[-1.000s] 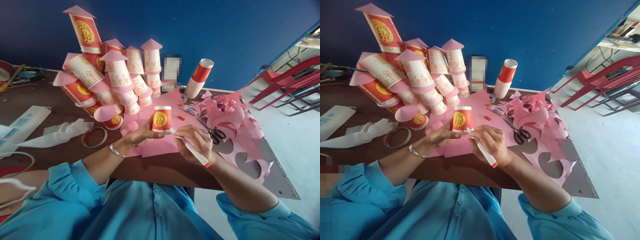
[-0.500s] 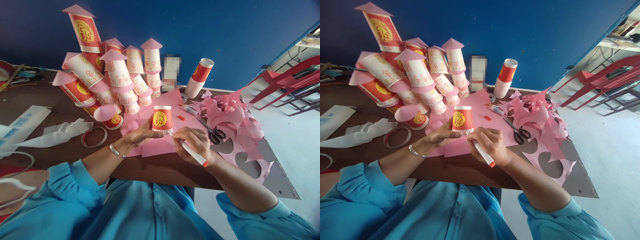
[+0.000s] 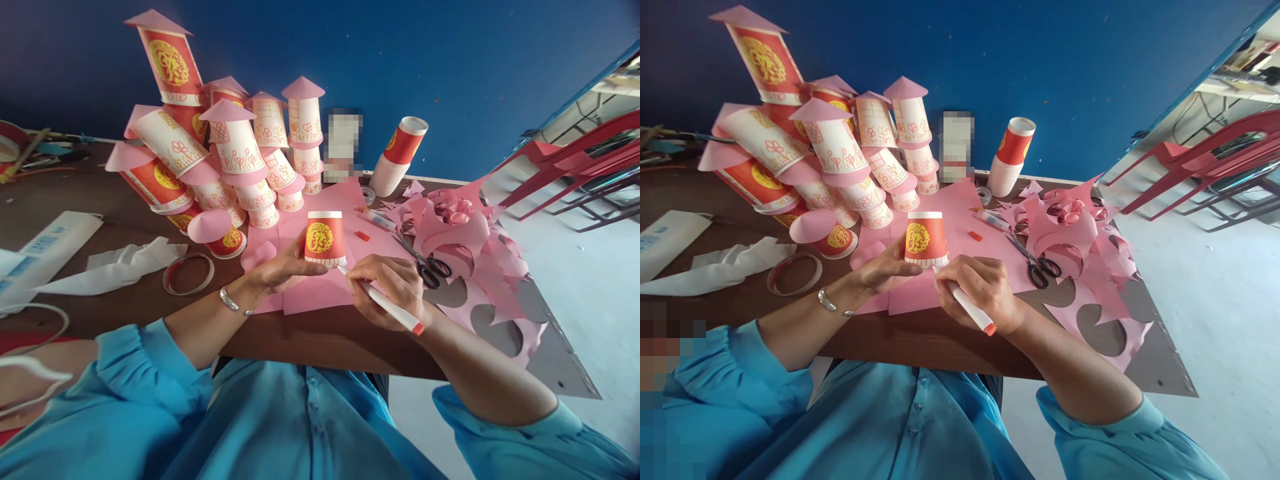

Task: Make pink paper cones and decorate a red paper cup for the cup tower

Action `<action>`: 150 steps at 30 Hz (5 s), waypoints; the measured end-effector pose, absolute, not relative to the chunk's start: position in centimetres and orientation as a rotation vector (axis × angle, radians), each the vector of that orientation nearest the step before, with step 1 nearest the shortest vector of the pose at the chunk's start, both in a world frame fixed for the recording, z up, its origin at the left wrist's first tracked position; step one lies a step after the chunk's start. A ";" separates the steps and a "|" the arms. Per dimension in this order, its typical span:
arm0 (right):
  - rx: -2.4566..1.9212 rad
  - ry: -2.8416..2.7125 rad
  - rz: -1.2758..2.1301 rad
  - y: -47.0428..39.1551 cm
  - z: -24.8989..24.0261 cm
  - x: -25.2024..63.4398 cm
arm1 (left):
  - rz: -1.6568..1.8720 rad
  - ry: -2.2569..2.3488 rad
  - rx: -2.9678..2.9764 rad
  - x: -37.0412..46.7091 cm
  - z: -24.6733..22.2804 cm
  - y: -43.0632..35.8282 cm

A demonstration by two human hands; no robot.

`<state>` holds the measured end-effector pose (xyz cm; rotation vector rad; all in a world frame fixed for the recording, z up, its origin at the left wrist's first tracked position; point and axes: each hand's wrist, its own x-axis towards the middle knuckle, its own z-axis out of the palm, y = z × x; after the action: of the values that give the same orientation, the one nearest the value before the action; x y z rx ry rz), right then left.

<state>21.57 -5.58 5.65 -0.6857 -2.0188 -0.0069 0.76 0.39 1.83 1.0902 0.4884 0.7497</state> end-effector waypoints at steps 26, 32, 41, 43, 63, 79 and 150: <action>-0.645 -1.996 0.012 -5.5 5.5 21.4 | 0.795 0.431 1.138 0.8 0.9 0.7; -0.687 -1.996 -0.014 -5.5 5.4 21.4 | 0.778 0.425 1.110 0.9 1.6 0.4; -0.702 -2.024 0.052 -5.6 5.6 21.4 | 0.762 0.448 1.113 0.9 2.0 0.3; -0.685 -2.025 0.055 -5.7 5.8 21.5 | 0.767 0.465 1.106 0.8 1.8 0.4; -0.760 -1.953 -0.120 -5.0 5.2 21.7 | 0.802 0.381 1.018 0.7 1.2 0.5; -0.718 -1.982 -0.157 -5.0 5.2 21.5 | 0.878 0.487 1.242 1.4 1.3 0.6; -0.773 -1.908 -0.166 -4.9 5.4 21.9 | 0.816 0.444 1.133 0.9 2.3 0.3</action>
<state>21.89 -4.95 5.42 -0.7731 -1.9082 -0.1663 0.87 0.35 2.32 1.1333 0.4443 0.8156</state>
